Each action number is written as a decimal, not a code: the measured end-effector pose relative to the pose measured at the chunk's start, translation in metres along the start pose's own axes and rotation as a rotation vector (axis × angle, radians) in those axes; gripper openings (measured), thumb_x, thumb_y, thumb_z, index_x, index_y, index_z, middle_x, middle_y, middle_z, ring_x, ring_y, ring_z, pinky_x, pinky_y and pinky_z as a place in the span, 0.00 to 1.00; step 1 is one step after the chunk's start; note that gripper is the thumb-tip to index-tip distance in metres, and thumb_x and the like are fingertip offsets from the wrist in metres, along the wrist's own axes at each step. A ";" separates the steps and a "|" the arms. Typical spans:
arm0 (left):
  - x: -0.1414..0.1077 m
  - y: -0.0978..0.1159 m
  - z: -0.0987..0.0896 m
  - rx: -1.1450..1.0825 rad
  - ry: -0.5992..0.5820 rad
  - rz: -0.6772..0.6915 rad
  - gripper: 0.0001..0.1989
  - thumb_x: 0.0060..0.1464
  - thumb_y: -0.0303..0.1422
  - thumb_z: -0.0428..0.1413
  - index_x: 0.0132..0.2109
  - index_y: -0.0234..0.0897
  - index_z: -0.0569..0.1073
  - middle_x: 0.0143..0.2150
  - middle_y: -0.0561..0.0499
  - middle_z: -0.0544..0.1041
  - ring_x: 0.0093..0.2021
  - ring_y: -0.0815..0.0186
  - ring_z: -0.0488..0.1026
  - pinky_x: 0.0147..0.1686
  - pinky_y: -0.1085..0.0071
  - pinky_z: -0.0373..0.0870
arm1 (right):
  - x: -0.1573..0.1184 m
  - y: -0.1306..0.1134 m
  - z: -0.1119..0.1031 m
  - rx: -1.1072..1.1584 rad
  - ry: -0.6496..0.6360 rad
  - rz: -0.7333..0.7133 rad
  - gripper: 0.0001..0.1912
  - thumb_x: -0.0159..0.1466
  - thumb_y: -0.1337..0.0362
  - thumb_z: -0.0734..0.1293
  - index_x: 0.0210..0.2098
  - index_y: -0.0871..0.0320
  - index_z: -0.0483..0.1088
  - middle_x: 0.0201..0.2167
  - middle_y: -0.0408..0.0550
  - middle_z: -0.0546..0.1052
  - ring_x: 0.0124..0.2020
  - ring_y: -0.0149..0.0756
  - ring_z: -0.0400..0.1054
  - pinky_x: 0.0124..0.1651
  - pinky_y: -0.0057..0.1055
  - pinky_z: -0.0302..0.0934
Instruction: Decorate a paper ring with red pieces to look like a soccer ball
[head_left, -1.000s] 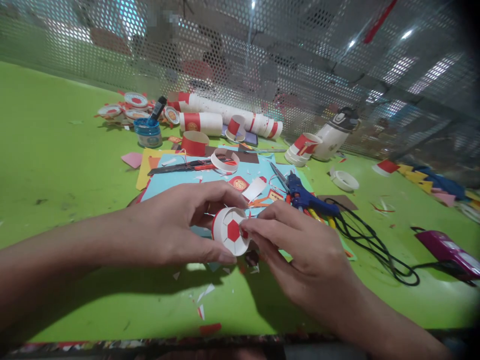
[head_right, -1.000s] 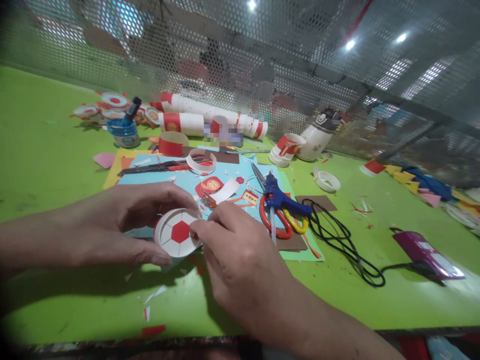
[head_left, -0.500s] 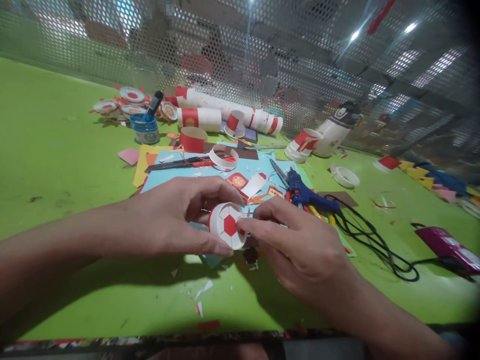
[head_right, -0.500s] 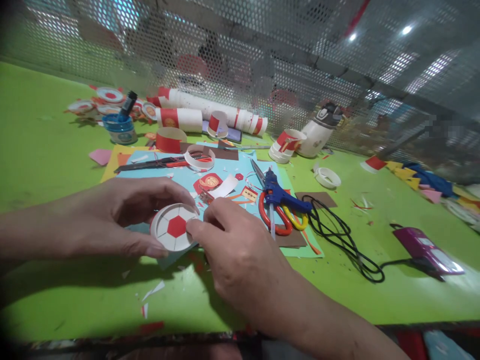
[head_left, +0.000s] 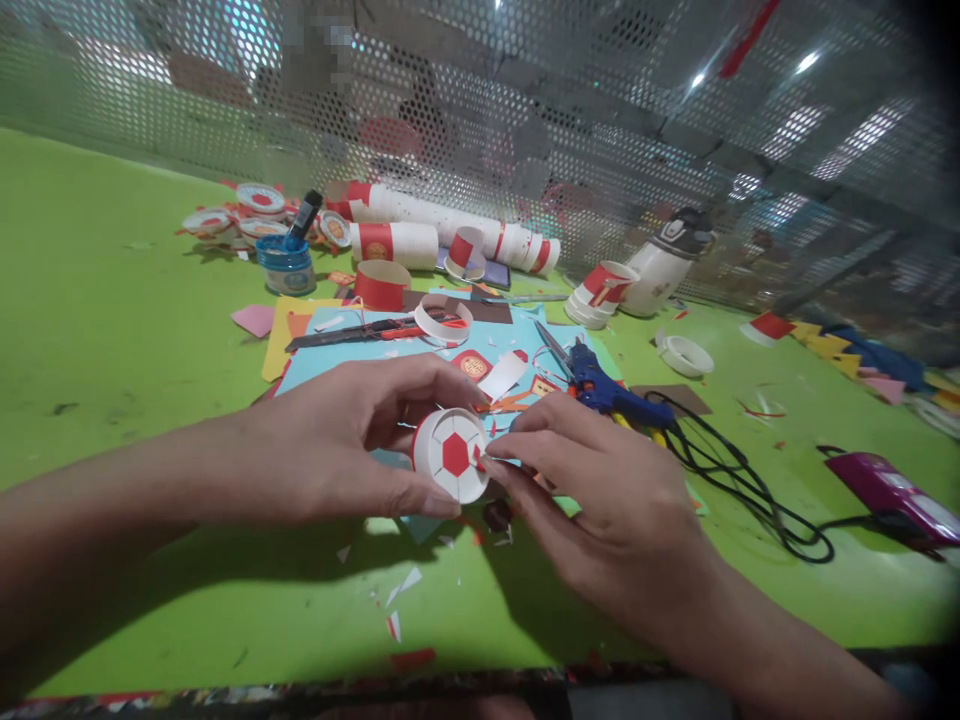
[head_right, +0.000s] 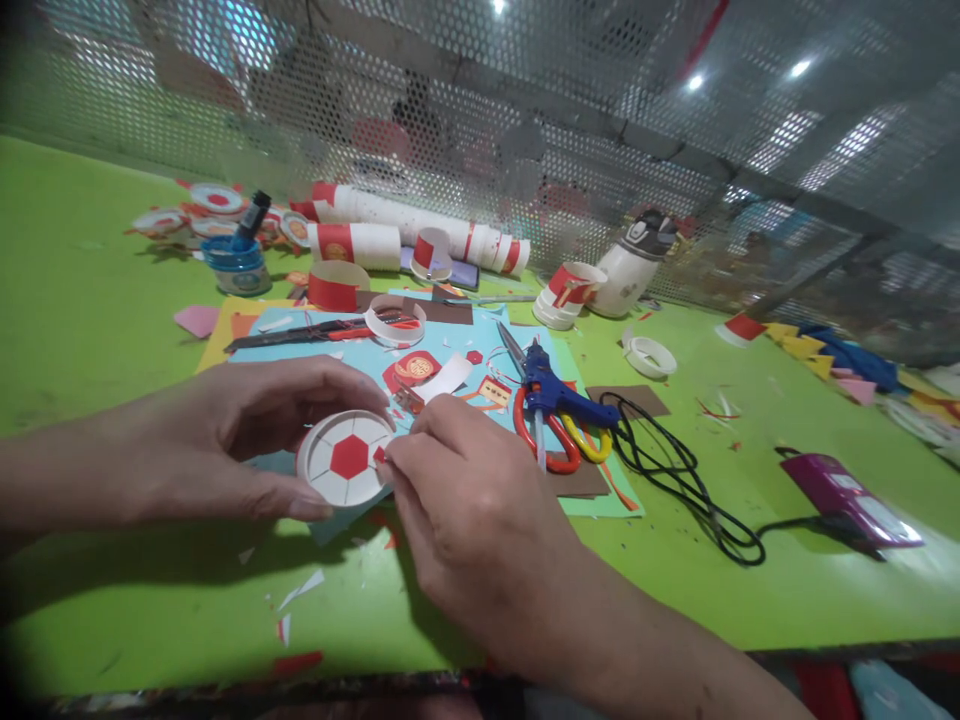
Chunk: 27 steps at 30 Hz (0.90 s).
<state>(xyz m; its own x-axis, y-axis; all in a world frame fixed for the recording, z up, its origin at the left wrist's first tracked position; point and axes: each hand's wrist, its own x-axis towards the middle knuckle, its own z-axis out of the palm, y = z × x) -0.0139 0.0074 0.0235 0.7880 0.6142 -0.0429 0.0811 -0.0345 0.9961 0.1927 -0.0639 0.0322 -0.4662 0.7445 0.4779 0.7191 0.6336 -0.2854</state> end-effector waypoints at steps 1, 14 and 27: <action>0.000 0.000 0.001 0.000 0.003 0.003 0.24 0.46 0.28 0.65 0.50 0.39 0.67 0.47 0.49 0.77 0.47 0.61 0.76 0.46 0.66 0.75 | 0.000 0.000 0.001 -0.010 -0.004 0.000 0.08 0.65 0.75 0.64 0.37 0.65 0.77 0.33 0.53 0.75 0.33 0.38 0.69 0.33 0.34 0.62; -0.001 0.003 0.001 0.057 0.004 0.008 0.25 0.47 0.31 0.66 0.52 0.43 0.68 0.51 0.51 0.76 0.51 0.60 0.74 0.49 0.68 0.74 | -0.002 -0.001 0.004 0.010 -0.028 0.010 0.11 0.60 0.79 0.65 0.39 0.67 0.76 0.34 0.54 0.75 0.34 0.39 0.68 0.35 0.35 0.63; -0.001 0.003 0.004 0.029 0.017 0.019 0.23 0.47 0.30 0.66 0.50 0.44 0.70 0.51 0.54 0.76 0.52 0.64 0.74 0.49 0.72 0.72 | -0.003 -0.001 0.003 -0.006 -0.006 0.013 0.08 0.63 0.75 0.64 0.36 0.65 0.76 0.32 0.52 0.74 0.33 0.38 0.68 0.34 0.35 0.60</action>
<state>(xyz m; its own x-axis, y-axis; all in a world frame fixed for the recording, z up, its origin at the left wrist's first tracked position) -0.0126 0.0035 0.0258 0.7792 0.6264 -0.0226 0.0840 -0.0686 0.9941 0.1920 -0.0661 0.0286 -0.4604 0.7537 0.4690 0.7282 0.6228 -0.2861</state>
